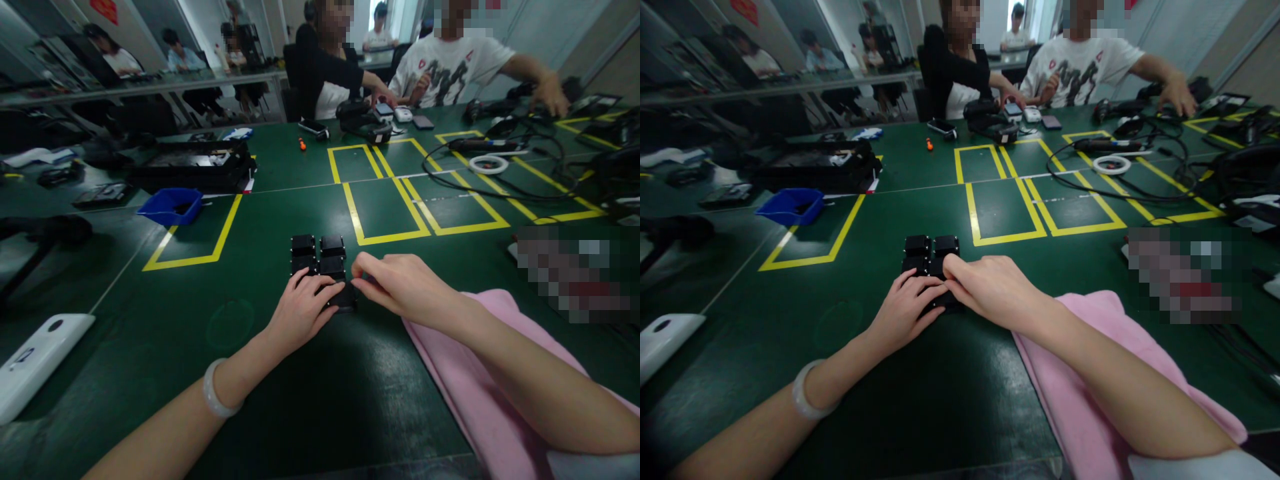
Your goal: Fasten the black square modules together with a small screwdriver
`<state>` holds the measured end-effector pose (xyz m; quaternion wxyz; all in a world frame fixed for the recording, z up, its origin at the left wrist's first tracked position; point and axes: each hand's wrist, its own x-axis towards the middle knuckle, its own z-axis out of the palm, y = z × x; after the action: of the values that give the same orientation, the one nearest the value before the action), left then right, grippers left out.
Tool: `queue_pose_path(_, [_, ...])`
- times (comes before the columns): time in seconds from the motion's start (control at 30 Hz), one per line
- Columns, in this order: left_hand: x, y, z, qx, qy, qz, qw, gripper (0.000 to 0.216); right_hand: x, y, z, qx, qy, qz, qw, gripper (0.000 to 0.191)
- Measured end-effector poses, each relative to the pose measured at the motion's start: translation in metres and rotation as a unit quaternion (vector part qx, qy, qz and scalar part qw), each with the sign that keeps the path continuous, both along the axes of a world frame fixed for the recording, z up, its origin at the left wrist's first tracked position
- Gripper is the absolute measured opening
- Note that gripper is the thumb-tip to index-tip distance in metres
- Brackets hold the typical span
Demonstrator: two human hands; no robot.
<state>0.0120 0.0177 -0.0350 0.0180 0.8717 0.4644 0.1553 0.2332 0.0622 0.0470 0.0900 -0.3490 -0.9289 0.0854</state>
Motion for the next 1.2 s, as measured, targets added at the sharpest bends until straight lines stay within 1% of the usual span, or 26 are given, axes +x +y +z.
queue_pose_path(0.17, [0.0007, 0.0003, 0.0004, 0.002, 0.002, 0.000, 1.000, 0.035, 0.0010, 0.0005, 0.0006, -0.014, 0.017, -0.004, 1.000, 0.015])
queue_pose_path(0.37, [0.0005, -0.0001, -0.0004, 0.007, -0.006, -0.003, 1.000, 0.032, 0.0005, 0.0003, 0.0012, -0.012, 0.004, -0.003, 1.000, 0.022])
queue_pose_path(0.57, [0.0001, 0.0002, -0.0004, 0.003, -0.001, -0.002, 1.000, 0.035, 0.0010, -0.0001, 0.0011, -0.032, 0.029, -0.002, 0.999, 0.015])
queue_pose_path(0.77, [0.0003, -0.0001, 0.0005, 0.000, 0.001, -0.001, 1.000, 0.033, 0.0002, -0.0001, 0.0005, -0.014, 0.010, -0.010, 1.000, 0.021])
queue_pose_path(1.0, [0.0003, 0.0001, 0.0005, 0.001, 0.002, -0.001, 1.000, 0.035, 0.0021, 0.0000, -0.0005, -0.026, 0.036, -0.003, 0.999, 0.014])
queue_pose_path(1.13, [0.0004, 0.0004, 0.0004, 0.005, -0.002, -0.002, 1.000, 0.033, 0.0009, -0.0006, -0.0006, -0.008, 0.014, -0.009, 1.000, 0.022])
queue_pose_path(1.2, [0.0005, 0.0006, 0.0001, 0.005, -0.001, -0.003, 1.000, 0.033, 0.0004, -0.0004, -0.0012, -0.006, 0.012, -0.008, 1.000, 0.021])
